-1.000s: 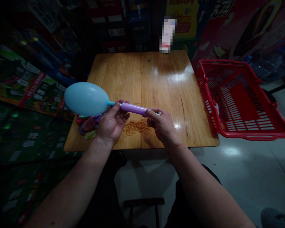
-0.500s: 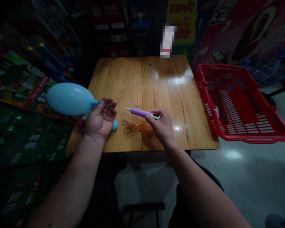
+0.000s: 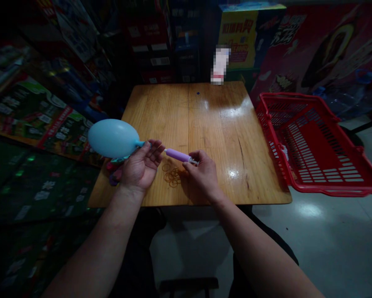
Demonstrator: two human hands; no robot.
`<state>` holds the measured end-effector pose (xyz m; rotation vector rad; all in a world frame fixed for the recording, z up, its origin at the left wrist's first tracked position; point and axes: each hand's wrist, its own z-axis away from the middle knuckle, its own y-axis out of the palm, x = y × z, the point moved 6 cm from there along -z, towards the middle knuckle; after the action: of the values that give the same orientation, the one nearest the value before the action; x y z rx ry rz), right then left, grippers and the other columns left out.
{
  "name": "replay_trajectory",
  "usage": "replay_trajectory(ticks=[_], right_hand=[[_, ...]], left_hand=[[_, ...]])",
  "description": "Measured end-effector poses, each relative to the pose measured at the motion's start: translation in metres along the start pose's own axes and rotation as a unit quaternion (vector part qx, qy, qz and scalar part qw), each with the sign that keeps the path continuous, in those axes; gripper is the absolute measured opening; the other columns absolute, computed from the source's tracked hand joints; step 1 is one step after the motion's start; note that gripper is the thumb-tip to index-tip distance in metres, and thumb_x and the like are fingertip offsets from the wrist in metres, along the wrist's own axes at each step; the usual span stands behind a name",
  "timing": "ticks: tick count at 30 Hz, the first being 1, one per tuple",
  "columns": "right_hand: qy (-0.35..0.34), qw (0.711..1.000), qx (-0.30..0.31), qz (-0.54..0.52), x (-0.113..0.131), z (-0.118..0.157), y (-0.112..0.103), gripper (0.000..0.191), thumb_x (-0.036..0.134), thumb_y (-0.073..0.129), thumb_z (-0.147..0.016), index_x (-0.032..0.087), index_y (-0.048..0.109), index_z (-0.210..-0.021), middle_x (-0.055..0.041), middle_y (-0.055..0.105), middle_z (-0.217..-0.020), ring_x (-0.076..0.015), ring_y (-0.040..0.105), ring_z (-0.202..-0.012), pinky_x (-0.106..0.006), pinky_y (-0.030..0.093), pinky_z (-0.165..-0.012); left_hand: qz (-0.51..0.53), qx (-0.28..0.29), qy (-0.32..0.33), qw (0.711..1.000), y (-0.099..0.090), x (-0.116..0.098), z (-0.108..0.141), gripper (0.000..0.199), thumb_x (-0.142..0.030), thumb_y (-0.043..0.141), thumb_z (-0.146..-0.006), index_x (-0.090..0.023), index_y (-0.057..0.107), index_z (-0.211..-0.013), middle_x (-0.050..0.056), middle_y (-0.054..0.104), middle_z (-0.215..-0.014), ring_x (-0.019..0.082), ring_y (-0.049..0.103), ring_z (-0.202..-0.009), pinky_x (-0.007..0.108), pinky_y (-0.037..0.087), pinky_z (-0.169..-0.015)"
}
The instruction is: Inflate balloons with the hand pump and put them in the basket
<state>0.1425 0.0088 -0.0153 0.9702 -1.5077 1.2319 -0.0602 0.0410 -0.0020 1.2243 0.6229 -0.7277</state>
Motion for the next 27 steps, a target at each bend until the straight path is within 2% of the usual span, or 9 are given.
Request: replay_trajectory(ticks=[4, 9, 11, 14, 16, 18, 21, 25, 27], right_hand=[[-0.042, 0.996, 0.027, 0.070, 0.000, 0.002, 0.017, 0.018, 0.028, 0.071, -0.078, 0.025, 0.067, -0.096, -0.0051, 0.066, -0.088, -0.0223, 0.058, -0.081, -0.038, 0.045, -0.074], [-0.087, 0.976, 0.066, 0.190, 0.003, 0.002, 0.030, 0.020, 0.024, 0.069, -0.079, 0.024, 0.065, -0.099, -0.0089, 0.066, -0.092, -0.0274, 0.057, -0.089, -0.043, 0.046, -0.078], [-0.111, 0.972, 0.063, 0.196, 0.009, 0.002, 0.027, 0.023, 0.025, 0.069, -0.080, 0.023, 0.065, -0.103, -0.0109, 0.067, -0.100, -0.0294, 0.058, -0.095, -0.046, 0.047, -0.084], [-0.164, 0.973, 0.016, 0.162, 0.028, 0.003, 0.012, 0.021, 0.026, 0.066, -0.085, 0.023, 0.067, -0.106, -0.0127, 0.065, -0.117, -0.0307, 0.057, -0.111, -0.049, 0.044, -0.097], [-0.168, 0.979, 0.004, 0.118, 0.040, 0.006, 0.002, 0.013, 0.028, 0.064, -0.089, 0.024, 0.069, -0.101, -0.0105, 0.067, -0.115, -0.0281, 0.059, -0.109, -0.046, 0.045, -0.095], [-0.118, 0.991, 0.021, 0.058, 0.045, 0.010, -0.001, 0.012, 0.033, 0.064, -0.092, 0.025, 0.071, -0.093, -0.0070, 0.070, -0.096, -0.0234, 0.062, -0.090, -0.040, 0.048, -0.083], [0.024, 0.994, 0.073, -0.073, 0.042, 0.021, 0.008, 0.025, 0.045, 0.067, -0.090, 0.021, 0.073, -0.088, -0.0042, 0.068, -0.078, -0.0167, 0.059, -0.070, -0.032, 0.046, -0.067], [0.192, 0.932, 0.156, -0.265, 0.040, 0.054, 0.040, 0.044, 0.060, 0.064, -0.087, 0.019, 0.074, -0.101, -0.0081, 0.072, -0.097, -0.0122, 0.060, -0.069, -0.026, 0.045, -0.061], [0.216, 0.921, 0.183, -0.267, 0.043, 0.069, 0.048, 0.052, 0.066, 0.058, -0.089, 0.018, 0.073, -0.103, -0.0098, 0.072, -0.097, -0.0137, 0.062, -0.071, -0.026, 0.046, -0.061]], left_hand=[[-0.005, 0.008, -0.011, 1.000, 0.004, 0.004, 0.003, 0.015, -0.029, 0.073, -0.087, -0.019, 0.072, -0.097, 0.007, 0.077, -0.104, 0.017, 0.074, -0.094, 0.023, 0.054, -0.073], [0.001, 0.022, -0.023, 0.999, 0.006, 0.005, 0.009, 0.015, -0.029, 0.075, -0.085, -0.018, 0.073, -0.096, 0.007, 0.077, -0.104, 0.018, 0.074, -0.095, 0.024, 0.055, -0.075], [0.000, 0.029, -0.029, 0.999, 0.008, 0.005, 0.011, 0.016, -0.029, 0.075, -0.085, -0.018, 0.074, -0.096, 0.007, 0.077, -0.104, 0.018, 0.074, -0.095, 0.024, 0.054, -0.075], [-0.001, 0.041, -0.032, 0.999, 0.010, 0.004, 0.015, 0.017, -0.030, 0.076, -0.085, -0.017, 0.075, -0.096, 0.008, 0.076, -0.108, 0.018, 0.073, -0.097, 0.024, 0.053, -0.076], [0.003, 0.047, -0.031, 0.998, 0.011, 0.004, 0.018, 0.017, -0.029, 0.076, -0.084, -0.017, 0.075, -0.096, 0.009, 0.075, -0.113, 0.019, 0.072, -0.101, 0.025, 0.053, -0.079], [0.004, 0.057, -0.031, 0.998, 0.011, 0.005, 0.023, 0.016, -0.028, 0.077, -0.083, -0.018, 0.076, -0.096, 0.009, 0.074, -0.118, 0.020, 0.071, -0.106, 0.027, 0.052, -0.084], [-0.005, 0.090, -0.023, 0.996, 0.013, 0.004, 0.032, 0.015, -0.027, 0.076, -0.084, -0.018, 0.077, -0.096, 0.009, 0.072, -0.123, 0.022, 0.068, -0.112, 0.030, 0.052, -0.089], [-0.036, 0.136, -0.004, 0.990, 0.013, 0.001, 0.052, 0.017, -0.030, 0.074, -0.085, -0.018, 0.079, -0.096, 0.009, 0.073, -0.120, 0.024, 0.067, -0.113, 0.036, 0.049, -0.099], [-0.053, 0.141, 0.007, 0.989, 0.009, -0.001, 0.067, 0.018, -0.031, 0.075, -0.084, -0.018, 0.080, -0.095, 0.010, 0.074, -0.118, 0.025, 0.066, -0.114, 0.039, 0.047, -0.103]])
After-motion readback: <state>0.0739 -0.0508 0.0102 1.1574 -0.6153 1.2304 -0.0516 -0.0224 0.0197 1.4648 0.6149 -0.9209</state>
